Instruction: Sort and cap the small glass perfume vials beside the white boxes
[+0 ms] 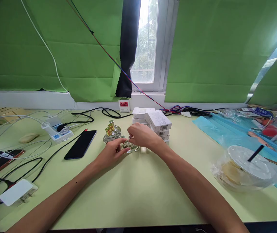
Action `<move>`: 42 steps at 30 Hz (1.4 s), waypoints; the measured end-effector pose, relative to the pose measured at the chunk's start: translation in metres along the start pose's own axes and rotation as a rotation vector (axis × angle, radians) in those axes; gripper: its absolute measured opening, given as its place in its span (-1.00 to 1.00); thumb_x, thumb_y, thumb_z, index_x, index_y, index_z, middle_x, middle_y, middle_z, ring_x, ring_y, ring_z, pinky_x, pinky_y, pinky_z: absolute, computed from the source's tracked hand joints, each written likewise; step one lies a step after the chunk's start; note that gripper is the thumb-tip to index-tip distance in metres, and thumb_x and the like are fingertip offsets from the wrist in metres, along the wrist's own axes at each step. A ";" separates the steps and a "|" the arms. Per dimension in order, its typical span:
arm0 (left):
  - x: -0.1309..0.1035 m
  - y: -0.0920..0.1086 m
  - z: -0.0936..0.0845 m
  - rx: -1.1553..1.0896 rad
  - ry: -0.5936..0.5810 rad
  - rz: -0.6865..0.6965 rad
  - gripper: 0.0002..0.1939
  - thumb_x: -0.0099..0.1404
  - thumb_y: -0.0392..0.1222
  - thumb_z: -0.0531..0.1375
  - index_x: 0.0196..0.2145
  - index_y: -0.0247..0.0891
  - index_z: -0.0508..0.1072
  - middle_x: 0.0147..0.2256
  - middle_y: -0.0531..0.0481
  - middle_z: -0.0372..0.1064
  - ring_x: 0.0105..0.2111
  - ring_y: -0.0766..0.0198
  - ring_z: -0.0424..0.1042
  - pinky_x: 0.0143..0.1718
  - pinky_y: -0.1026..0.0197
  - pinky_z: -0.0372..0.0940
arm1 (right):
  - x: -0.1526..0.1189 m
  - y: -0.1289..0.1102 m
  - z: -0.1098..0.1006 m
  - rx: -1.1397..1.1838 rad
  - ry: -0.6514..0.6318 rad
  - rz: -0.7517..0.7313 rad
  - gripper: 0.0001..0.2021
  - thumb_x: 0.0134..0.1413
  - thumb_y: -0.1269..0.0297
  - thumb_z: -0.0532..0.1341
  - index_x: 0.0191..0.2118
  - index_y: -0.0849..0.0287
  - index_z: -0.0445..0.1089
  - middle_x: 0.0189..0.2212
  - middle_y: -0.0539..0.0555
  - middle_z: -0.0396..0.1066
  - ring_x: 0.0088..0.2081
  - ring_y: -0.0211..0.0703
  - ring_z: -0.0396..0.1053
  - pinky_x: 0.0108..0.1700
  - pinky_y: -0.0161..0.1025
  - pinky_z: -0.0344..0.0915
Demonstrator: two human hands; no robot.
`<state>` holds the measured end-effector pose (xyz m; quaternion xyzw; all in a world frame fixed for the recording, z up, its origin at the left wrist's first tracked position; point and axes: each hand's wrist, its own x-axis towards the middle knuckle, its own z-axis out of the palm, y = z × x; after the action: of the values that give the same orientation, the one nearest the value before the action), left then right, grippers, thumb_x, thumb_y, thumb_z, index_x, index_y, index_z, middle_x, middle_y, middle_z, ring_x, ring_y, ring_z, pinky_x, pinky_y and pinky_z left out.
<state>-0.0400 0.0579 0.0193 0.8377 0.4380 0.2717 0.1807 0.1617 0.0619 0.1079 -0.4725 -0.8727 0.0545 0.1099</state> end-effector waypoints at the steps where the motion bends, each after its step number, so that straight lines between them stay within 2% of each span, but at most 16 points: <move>1: 0.000 0.000 0.000 0.002 0.001 0.004 -0.63 0.39 0.09 0.17 -0.03 -0.23 0.44 -0.39 0.05 0.41 -0.50 0.28 0.32 -0.40 0.21 0.22 | 0.000 0.000 0.000 -0.001 0.000 0.002 -0.93 0.11 0.35 0.33 -0.36 0.21 0.46 -0.37 0.09 0.47 -0.35 -0.22 0.36 -0.41 -0.31 0.02; 7: 0.000 0.001 0.000 0.003 0.000 0.006 -0.63 0.39 0.08 0.16 -0.03 -0.24 0.44 -0.40 0.06 0.41 -0.51 0.28 0.32 -0.42 0.21 0.22 | 0.000 0.001 -0.001 -0.005 -0.008 0.006 -0.92 0.10 0.34 0.35 -0.34 0.22 0.46 -0.34 0.11 0.48 -0.32 -0.19 0.38 -0.38 -0.31 0.05; 14: 0.000 0.000 0.000 0.004 0.018 0.016 -0.63 0.38 0.08 0.18 -0.04 -0.24 0.44 -0.37 0.04 0.42 -0.50 0.29 0.33 -0.42 0.21 0.23 | 0.000 0.004 -0.003 0.053 -0.027 -0.006 -0.77 0.05 0.34 0.43 -0.15 0.20 0.49 -0.21 0.13 0.49 -0.25 -0.17 0.39 -0.32 -0.33 0.12; 23: -0.001 0.003 0.000 -0.001 0.011 -0.002 -0.62 0.38 0.10 0.16 -0.04 -0.25 0.43 -0.36 0.03 0.43 -0.51 0.28 0.33 -0.42 0.21 0.23 | 0.002 0.007 -0.001 0.072 -0.068 -0.016 -0.81 0.05 0.34 0.42 -0.19 0.16 0.50 -0.20 0.11 0.49 -0.17 -0.12 0.38 -0.31 -0.34 0.14; 31: -0.001 0.002 -0.005 -0.001 -0.003 0.019 -0.58 0.37 0.14 0.16 -0.02 -0.22 0.46 -0.26 -0.02 0.47 -0.50 0.30 0.35 -0.39 0.19 0.28 | 0.003 0.011 0.003 0.045 -0.113 0.012 -0.74 0.05 0.28 0.42 -0.13 0.20 0.50 -0.18 0.16 0.50 -0.12 -0.06 0.39 -0.33 -0.32 0.14; 34: 0.000 0.002 -0.010 0.010 0.040 0.052 -0.63 0.44 0.08 0.08 -0.01 -0.20 0.46 -0.16 -0.06 0.48 -0.48 0.31 0.38 -0.31 0.17 0.32 | 0.003 0.010 0.003 0.047 -0.112 0.017 -0.74 0.06 0.24 0.42 -0.13 0.19 0.50 -0.17 0.17 0.50 -0.12 -0.05 0.40 -0.33 -0.32 0.14; 38: 0.002 -0.001 -0.013 0.015 0.188 0.057 -0.67 0.50 -0.06 -0.02 0.05 -0.20 0.42 -0.09 -0.08 0.49 -0.35 0.24 0.45 -0.19 0.14 0.33 | 0.003 0.010 0.003 0.058 -0.100 0.007 -0.79 0.09 0.24 0.40 -0.15 0.16 0.51 -0.21 0.15 0.50 -0.17 -0.08 0.41 -0.34 -0.33 0.13; 42: 0.001 -0.005 -0.009 0.027 0.159 0.031 -0.67 0.45 -0.17 0.02 0.12 -0.19 0.35 0.01 -0.11 0.46 -0.37 0.25 0.43 -0.26 0.16 0.32 | 0.003 0.009 0.003 0.087 -0.075 -0.021 -0.83 0.12 0.30 0.37 -0.16 0.15 0.51 -0.26 0.11 0.49 -0.21 -0.13 0.38 -0.31 -0.33 0.13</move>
<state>-0.0478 0.0623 0.0242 0.8224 0.4417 0.3341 0.1297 0.1668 0.0696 0.1035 -0.4557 -0.8779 0.1091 0.0982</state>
